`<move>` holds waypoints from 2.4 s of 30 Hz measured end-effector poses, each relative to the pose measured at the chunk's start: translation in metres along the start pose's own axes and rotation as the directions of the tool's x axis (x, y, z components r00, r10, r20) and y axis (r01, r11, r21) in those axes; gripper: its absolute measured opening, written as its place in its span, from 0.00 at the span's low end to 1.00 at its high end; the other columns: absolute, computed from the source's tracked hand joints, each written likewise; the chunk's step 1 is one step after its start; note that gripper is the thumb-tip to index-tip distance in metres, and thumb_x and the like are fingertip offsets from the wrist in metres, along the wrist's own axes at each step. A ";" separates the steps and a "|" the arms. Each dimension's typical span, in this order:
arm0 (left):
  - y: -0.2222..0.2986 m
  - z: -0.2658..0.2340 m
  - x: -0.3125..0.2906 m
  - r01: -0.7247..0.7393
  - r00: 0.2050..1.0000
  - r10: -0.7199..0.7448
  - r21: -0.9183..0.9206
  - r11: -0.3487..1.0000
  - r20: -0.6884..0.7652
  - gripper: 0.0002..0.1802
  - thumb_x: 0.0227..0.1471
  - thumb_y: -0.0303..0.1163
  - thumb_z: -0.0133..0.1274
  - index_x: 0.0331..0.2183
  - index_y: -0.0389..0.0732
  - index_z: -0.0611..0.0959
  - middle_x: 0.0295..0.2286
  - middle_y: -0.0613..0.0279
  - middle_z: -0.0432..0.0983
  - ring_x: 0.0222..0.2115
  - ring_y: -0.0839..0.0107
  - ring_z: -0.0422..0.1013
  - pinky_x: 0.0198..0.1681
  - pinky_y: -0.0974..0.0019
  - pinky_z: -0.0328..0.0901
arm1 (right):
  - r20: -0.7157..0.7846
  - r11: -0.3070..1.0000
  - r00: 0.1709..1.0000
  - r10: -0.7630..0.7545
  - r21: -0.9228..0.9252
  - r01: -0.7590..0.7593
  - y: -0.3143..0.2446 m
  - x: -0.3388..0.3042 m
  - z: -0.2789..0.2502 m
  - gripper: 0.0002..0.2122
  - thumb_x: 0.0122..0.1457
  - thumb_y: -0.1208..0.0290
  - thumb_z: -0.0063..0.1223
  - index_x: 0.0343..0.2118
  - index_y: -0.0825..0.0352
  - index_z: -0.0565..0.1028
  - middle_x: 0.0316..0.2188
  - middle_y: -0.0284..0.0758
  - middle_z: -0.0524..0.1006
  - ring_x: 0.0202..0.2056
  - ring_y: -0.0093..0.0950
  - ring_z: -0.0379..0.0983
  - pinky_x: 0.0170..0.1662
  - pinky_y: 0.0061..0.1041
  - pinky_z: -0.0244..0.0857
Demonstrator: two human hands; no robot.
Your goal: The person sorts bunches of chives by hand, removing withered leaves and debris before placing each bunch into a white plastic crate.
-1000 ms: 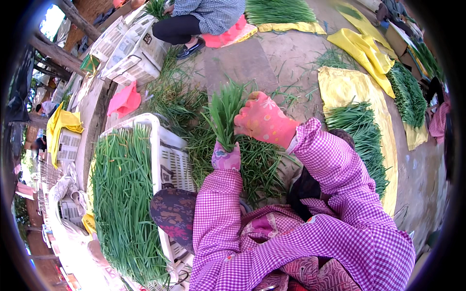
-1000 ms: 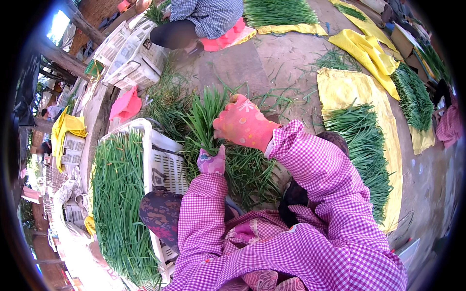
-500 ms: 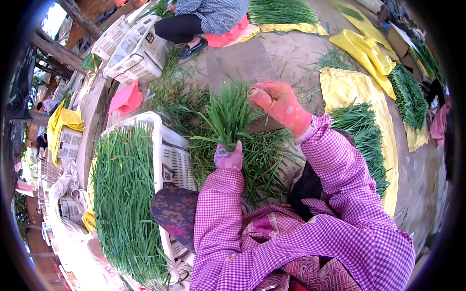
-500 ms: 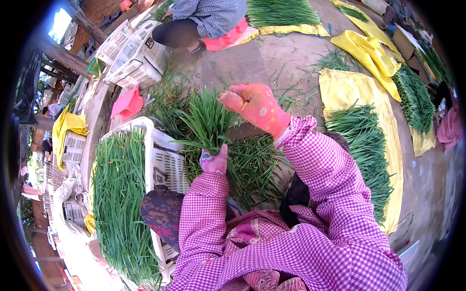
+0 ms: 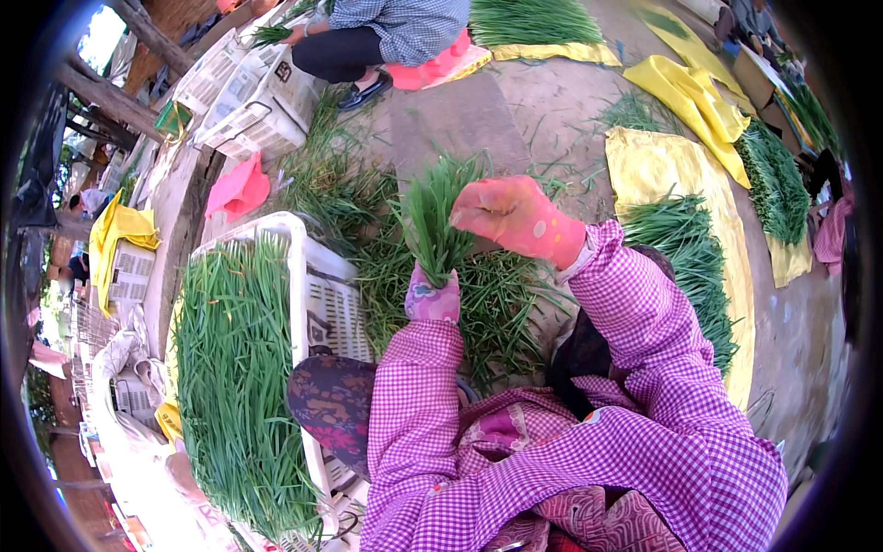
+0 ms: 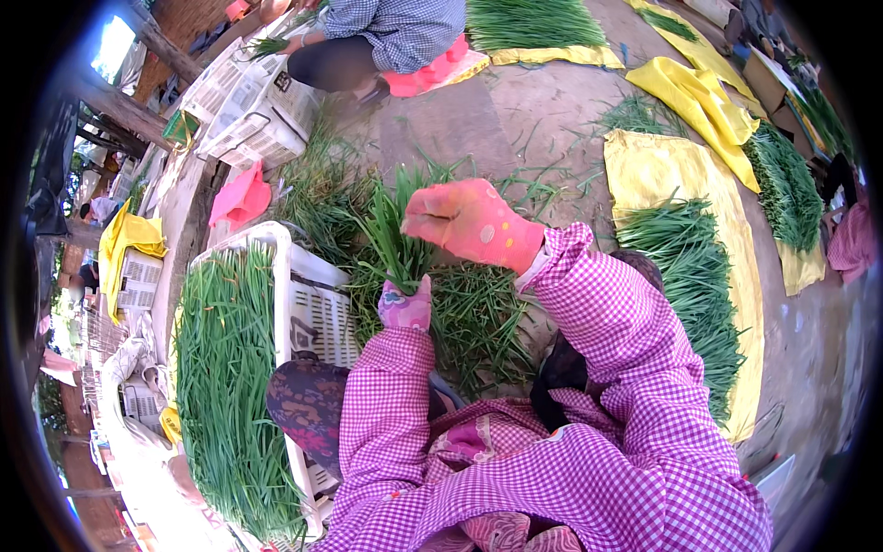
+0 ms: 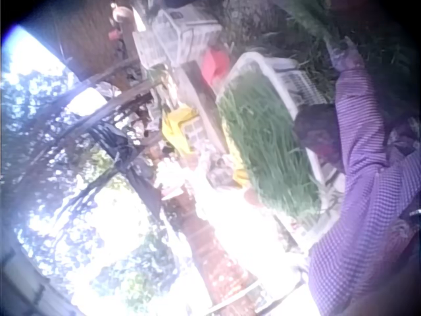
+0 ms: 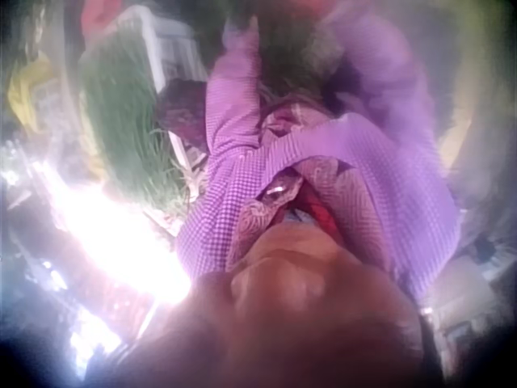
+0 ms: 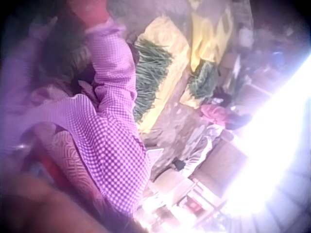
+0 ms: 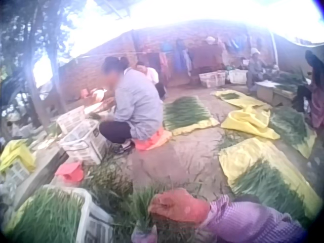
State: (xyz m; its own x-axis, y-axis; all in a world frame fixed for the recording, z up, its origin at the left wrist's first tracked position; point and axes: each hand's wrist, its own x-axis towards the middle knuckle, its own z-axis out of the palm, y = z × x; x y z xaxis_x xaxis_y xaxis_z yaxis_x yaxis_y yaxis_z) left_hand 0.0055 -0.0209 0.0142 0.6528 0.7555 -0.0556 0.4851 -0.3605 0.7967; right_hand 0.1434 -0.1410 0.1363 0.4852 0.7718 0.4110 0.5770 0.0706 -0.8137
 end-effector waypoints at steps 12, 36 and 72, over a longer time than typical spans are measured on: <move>-0.009 0.011 -0.004 -0.143 0.990 0.143 -0.062 0.988 -0.014 0.30 0.47 0.37 0.59 0.51 0.37 0.71 0.42 0.55 0.76 0.41 0.63 0.74 0.46 0.65 0.66 | 0.141 0.641 0.965 -0.221 -0.725 0.253 0.029 0.009 0.003 0.08 0.47 0.61 0.59 0.29 0.57 0.76 0.36 0.23 0.74 0.45 0.31 0.68 0.52 0.39 0.56; -0.020 0.022 0.004 0.043 0.988 0.003 -0.298 0.954 0.153 0.26 0.42 0.25 0.63 0.45 0.32 0.75 0.41 0.57 0.76 0.41 0.66 0.72 0.47 0.65 0.65 | 0.217 0.562 0.972 0.090 -0.817 0.130 0.020 0.008 -0.002 0.11 0.54 0.62 0.51 0.40 0.54 0.74 0.31 0.30 0.75 0.39 0.32 0.73 0.41 0.34 0.63; 0.136 -0.122 0.066 -0.551 0.609 0.785 0.772 0.317 0.113 0.40 0.31 0.43 0.65 0.51 0.54 0.72 0.34 0.65 0.75 0.36 0.67 0.71 0.39 0.60 0.60 | -0.458 0.801 0.818 0.348 0.599 -0.005 0.012 0.011 -0.084 0.12 0.61 0.65 0.47 0.35 0.71 0.77 0.30 0.30 0.77 0.30 0.20 0.70 0.35 0.21 0.65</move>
State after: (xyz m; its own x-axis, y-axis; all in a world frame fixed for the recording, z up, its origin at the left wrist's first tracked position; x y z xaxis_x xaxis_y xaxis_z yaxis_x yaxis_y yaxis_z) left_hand 0.0433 0.0462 0.1928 0.8441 0.1158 0.5235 0.2434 -0.9528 -0.1817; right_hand 0.2106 -0.1848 0.1656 0.8986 0.3663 0.2414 0.0658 0.4314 -0.8998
